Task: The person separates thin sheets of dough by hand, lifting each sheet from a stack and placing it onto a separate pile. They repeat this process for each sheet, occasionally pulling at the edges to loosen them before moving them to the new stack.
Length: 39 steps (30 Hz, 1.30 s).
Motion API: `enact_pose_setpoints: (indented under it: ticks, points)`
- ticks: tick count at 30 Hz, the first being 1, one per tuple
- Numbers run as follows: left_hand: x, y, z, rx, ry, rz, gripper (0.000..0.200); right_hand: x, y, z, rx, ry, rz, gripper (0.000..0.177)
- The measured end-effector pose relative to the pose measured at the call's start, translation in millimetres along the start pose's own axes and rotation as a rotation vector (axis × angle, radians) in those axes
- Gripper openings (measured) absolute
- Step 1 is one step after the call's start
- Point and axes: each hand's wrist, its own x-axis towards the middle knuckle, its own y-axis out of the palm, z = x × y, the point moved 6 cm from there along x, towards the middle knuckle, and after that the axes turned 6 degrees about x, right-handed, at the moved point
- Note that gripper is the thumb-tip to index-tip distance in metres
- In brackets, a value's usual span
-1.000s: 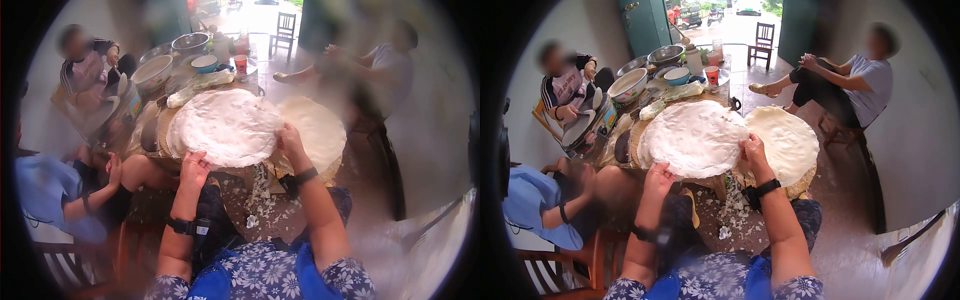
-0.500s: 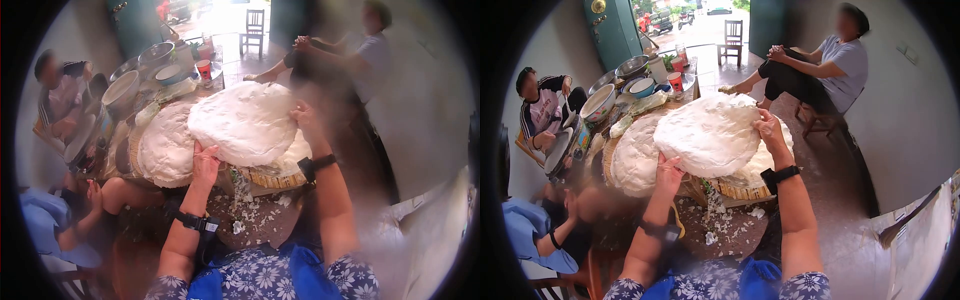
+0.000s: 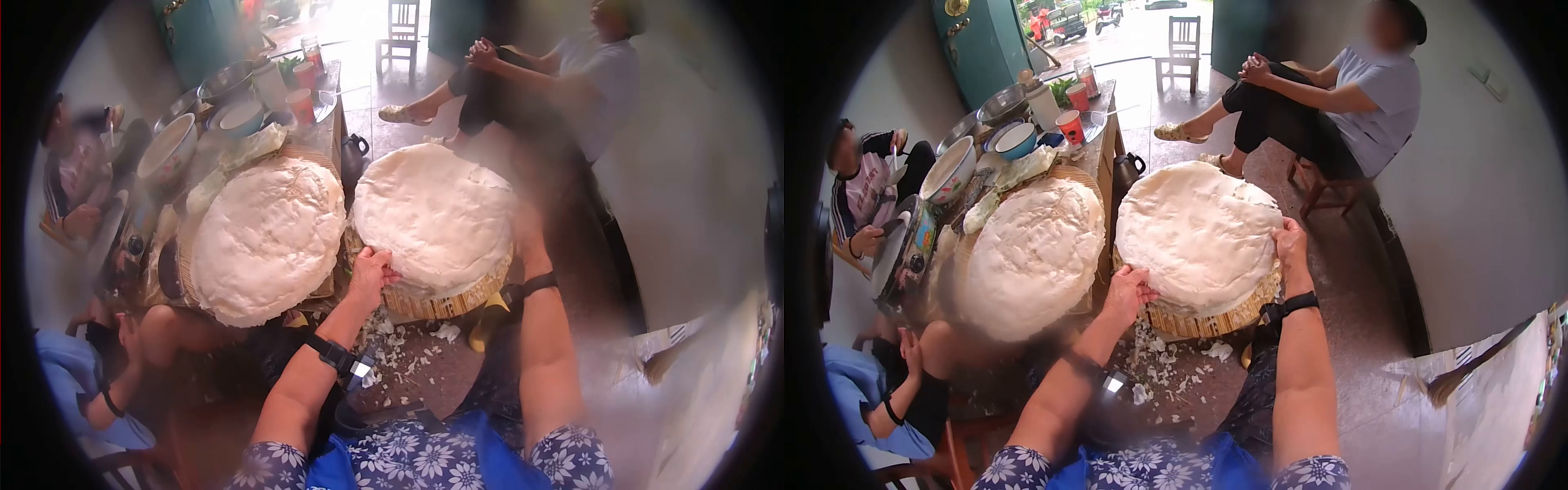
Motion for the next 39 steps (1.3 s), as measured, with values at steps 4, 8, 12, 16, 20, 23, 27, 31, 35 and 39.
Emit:
enact_pose_setpoints:
  ticks: [4, 8, 12, 16, 20, 23, 27, 31, 35, 39]
  points:
    - [-5.9, -7.6, 1.1, 0.022, -0.077, -0.002, 0.016, -19.5, 5.5, 29.3, -0.207, -0.092, -0.021, 0.027]
    - [-4.3, -16.5, 8.5, 0.082, -0.134, 0.029, 0.017, -17.2, 1.0, 26.1, -0.324, -0.089, -0.028, 0.025]
    - [-3.4, -18.3, 4.3, 0.114, -0.148, 0.045, 0.018, -12.9, -1.6, 32.1, -0.595, -0.186, -0.196, 0.027]
    - [-6.9, -19.2, -5.2, 0.097, -0.075, 0.007, 0.013, -17.7, -6.1, 35.7, -0.741, -0.233, -0.300, 0.032]
    - [-8.8, -20.8, -7.8, 0.144, -0.066, -0.006, 0.010, -19.7, -7.7, 30.5, -0.730, -0.288, -0.271, 0.030]
    - [-4.8, -21.6, -2.3, 0.143, -0.058, -0.002, 0.010, -14.7, -9.7, 26.8, -0.634, -0.286, -0.226, 0.028]
    - [0.8, -20.8, -0.4, 0.144, -0.037, -0.008, 0.011, -19.0, -3.7, 34.8, -0.666, -0.358, -0.251, 0.026]
    - [2.9, -22.2, 1.5, 0.178, -0.048, -0.029, 0.013, -19.4, -1.1, 35.4, -0.706, -0.442, -0.271, 0.026]
    - [9.6, -27.4, 8.4, 0.235, -0.071, -0.048, 0.011, -8.5, -3.9, 24.7, -0.540, -0.507, -0.215, 0.026]
    - [6.4, -27.7, 5.7, 0.252, -0.087, -0.049, 0.016, -3.3, -6.1, 15.5, -0.605, -0.351, -0.233, 0.025]
